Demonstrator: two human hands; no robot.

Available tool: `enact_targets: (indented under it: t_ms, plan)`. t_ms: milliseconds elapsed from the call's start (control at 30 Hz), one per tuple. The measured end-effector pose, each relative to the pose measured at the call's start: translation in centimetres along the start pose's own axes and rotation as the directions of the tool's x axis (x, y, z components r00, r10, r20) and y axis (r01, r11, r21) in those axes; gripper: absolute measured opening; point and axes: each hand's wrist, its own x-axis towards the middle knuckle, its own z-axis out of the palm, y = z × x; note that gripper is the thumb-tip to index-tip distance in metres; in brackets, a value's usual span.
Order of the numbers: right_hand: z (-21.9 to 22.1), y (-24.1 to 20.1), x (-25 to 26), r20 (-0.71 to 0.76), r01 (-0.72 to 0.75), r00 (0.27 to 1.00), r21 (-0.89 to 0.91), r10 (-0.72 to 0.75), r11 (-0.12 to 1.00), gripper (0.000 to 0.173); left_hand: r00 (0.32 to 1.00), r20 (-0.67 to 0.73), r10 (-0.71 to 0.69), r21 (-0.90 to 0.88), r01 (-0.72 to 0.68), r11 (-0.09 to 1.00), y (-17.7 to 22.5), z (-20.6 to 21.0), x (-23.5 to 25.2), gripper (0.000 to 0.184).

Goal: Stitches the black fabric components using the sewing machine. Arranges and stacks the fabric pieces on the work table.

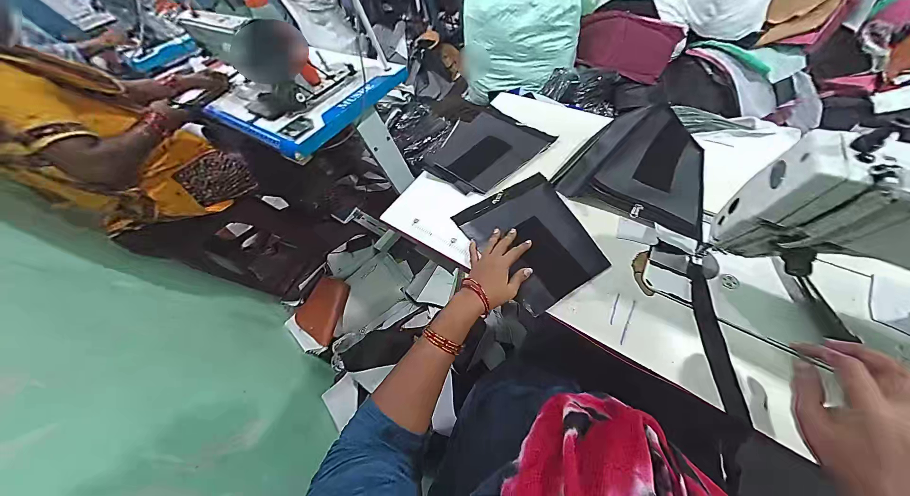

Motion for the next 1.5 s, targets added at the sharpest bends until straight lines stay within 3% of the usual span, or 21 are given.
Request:
enact_targets:
  t_ms: [67, 133, 167, 267, 333, 500, 567, 600, 667, 733, 767, 967, 1033, 1167, 1200, 1233, 1267, 1367, 1433, 1467, 1500]
  plan:
    - [3.3, -3.0, 1.4, 0.018, 0.103, 0.994, 0.068, -0.104, 0.992, 0.032, 0.984, -0.169, -0.051, -0.064, 0.040, 0.997, -0.7, 0.0, -0.2, 0.047]
    - [6.5, -5.2, 2.7, 0.038, 0.163, 0.985, 0.150, -0.171, 0.975, 0.032, 0.884, -0.401, -0.240, -0.120, 0.209, 0.971, -1.5, -0.8, 0.1, 0.051]
    - [8.0, -6.1, 3.3, 0.063, 0.175, 0.979, 0.207, -0.192, 0.963, 0.031, 0.823, -0.434, -0.367, -0.167, 0.327, 0.930, -2.0, -1.8, 0.6, 0.061]
    - [11.4, -7.8, 4.9, 0.195, 0.134, 0.961, 0.298, -0.198, 0.945, 0.029, 0.693, -0.343, -0.634, -0.270, 0.574, 0.773, -3.9, -4.6, 2.5, 0.087]
    - [13.1, -8.6, 5.6, 0.232, 0.087, 0.959, 0.301, -0.161, 0.950, 0.028, 0.687, -0.268, -0.676, -0.270, 0.620, 0.737, -4.6, -5.7, 3.6, 0.078]
    - [13.6, -9.7, 5.3, 0.202, 0.085, 0.973, 0.154, -0.115, 0.984, 0.033, 0.777, -0.152, -0.610, -0.399, 0.517, 0.758, -3.8, -6.4, 4.1, 0.055]
    - [13.8, -9.6, 5.1, 0.170, 0.109, 0.977, 0.137, -0.131, 0.985, 0.034, 0.834, -0.265, -0.485, -0.447, 0.339, 0.828, -3.4, -5.7, 3.7, 0.048]
    - [13.8, -9.5, 5.1, 0.165, 0.114, 0.977, 0.132, -0.135, 0.985, 0.034, 0.829, -0.428, -0.360, -0.415, 0.174, 0.893, -3.3, -4.8, 3.5, 0.041]
    - [13.8, -9.6, 5.2, 0.159, 0.122, 0.977, 0.116, -0.140, 0.986, 0.034, 0.642, -0.766, -0.044, -0.191, -0.161, 0.968, -3.8, -3.2, 4.2, 0.025]
    - [13.6, -9.8, 5.3, 0.178, 0.115, 0.975, 0.102, -0.132, 0.988, 0.033, 0.484, -0.869, 0.103, -0.022, -0.246, 0.969, -3.8, -4.1, 5.0, 0.018]
    - [13.3, -9.9, 5.3, 0.202, 0.107, 0.971, 0.097, -0.125, 0.989, 0.033, 0.452, -0.884, 0.117, 0.004, -0.244, 0.970, -3.8, -4.9, 5.4, 0.018]
    - [12.7, -10.3, 5.5, 0.261, 0.098, 0.958, 0.092, -0.119, 0.991, 0.033, 0.424, -0.899, -0.105, -0.186, -0.156, 0.970, -7.6, -9.3, 7.9, 0.040]
    - [12.7, -10.3, 5.4, 0.248, 0.108, 0.961, 0.074, -0.123, 0.991, 0.033, 0.338, -0.928, -0.156, -0.214, -0.143, 0.966, -9.6, -9.1, 7.0, 0.041]
    - [12.6, -11.0, 4.9, 0.164, 0.227, 0.956, 0.108, -0.243, 0.968, 0.032, -0.027, -0.977, -0.210, -0.205, -0.122, 0.971, -14.9, -4.2, 2.5, 0.044]
    - [12.7, -11.4, 4.8, 0.169, 0.249, 0.946, 0.159, -0.275, 0.955, 0.036, -0.076, -0.954, -0.288, -0.283, -0.078, 0.956, -15.9, -2.0, 1.1, 0.046]
    - [12.8, -12.0, 4.7, 0.197, 0.263, 0.932, 0.206, -0.303, 0.943, 0.044, -0.070, -0.911, -0.407, -0.408, -0.001, 0.913, -16.7, 0.5, -0.2, 0.047]
    - [13.1, -12.5, 4.6, 0.238, 0.277, 0.913, 0.239, -0.333, 0.931, 0.054, -0.010, -0.841, -0.541, -0.540, 0.096, 0.836, -17.2, 3.5, -1.4, 0.050]
    - [14.0, -14.7, 4.6, 0.362, 0.366, 0.829, 0.226, -0.426, 0.903, 0.075, 0.367, -0.484, -0.795, -0.682, 0.412, 0.605, -18.3, 13.4, -4.0, 0.052]
    - [14.8, -15.8, 4.6, 0.421, 0.460, 0.769, 0.159, -0.481, 0.874, 0.068, 0.665, -0.136, -0.734, -0.606, 0.530, 0.593, -17.6, 19.7, -5.2, 0.050]
    - [15.1, -16.1, 4.6, 0.434, 0.492, 0.753, 0.129, -0.495, 0.861, 0.059, 0.754, 0.083, -0.652, -0.565, 0.574, 0.592, -16.9, 21.9, -5.3, 0.050]
    - [15.3, -16.2, 4.6, 0.437, 0.506, 0.748, 0.112, -0.500, 0.855, 0.053, 0.785, 0.292, -0.547, -0.513, 0.611, 0.603, -16.7, 24.3, -4.5, 0.052]
